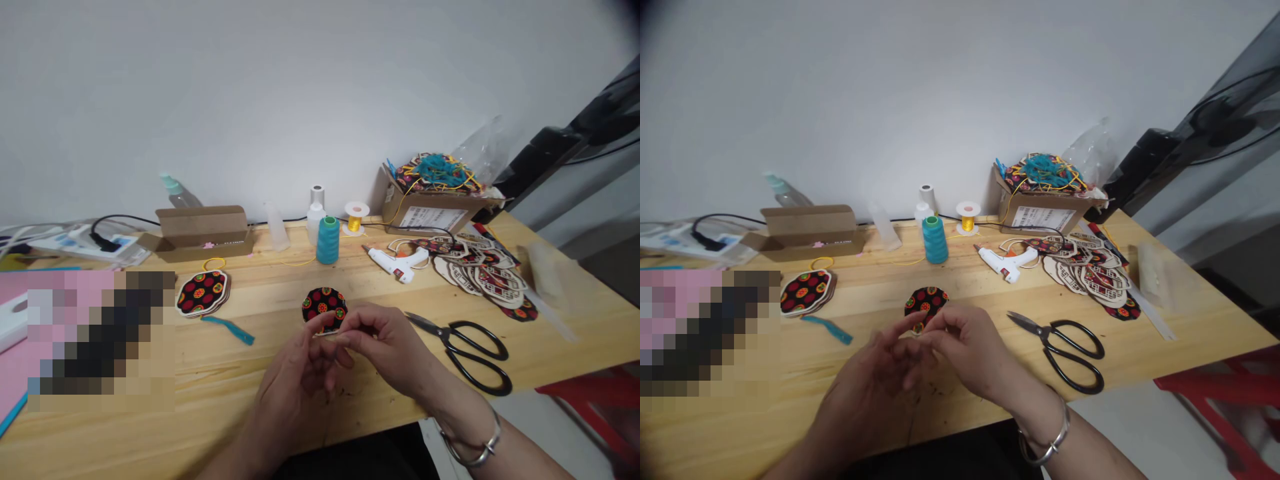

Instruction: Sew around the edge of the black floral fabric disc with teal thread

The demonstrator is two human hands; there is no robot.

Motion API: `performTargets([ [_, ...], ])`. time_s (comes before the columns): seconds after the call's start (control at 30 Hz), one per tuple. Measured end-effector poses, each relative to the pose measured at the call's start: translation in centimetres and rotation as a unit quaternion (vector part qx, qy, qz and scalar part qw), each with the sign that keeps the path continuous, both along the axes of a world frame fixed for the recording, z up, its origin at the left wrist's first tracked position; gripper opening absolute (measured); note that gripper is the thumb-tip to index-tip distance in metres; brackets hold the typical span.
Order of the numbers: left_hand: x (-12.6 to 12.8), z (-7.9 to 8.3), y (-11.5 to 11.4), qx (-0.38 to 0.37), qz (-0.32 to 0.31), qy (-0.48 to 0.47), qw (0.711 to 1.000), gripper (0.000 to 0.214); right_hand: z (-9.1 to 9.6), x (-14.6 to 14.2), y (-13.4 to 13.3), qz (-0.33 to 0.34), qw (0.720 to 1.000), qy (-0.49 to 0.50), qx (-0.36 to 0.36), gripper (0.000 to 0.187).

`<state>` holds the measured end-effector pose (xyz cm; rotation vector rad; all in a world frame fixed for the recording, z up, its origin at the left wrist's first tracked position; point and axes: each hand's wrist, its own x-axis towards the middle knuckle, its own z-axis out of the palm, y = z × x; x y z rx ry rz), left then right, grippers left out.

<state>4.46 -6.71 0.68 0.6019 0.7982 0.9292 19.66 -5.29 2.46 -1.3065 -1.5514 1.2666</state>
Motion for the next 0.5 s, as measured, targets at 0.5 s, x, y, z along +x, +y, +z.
performTargets([
  [0.5, -0.76, -0.03, 0.13, 0.076, -0.055, 0.233, 0.968, 0.017, -0.01, -0.14, 0.44, -0.012, 0.999, -0.040, 0.034, 0.012],
])
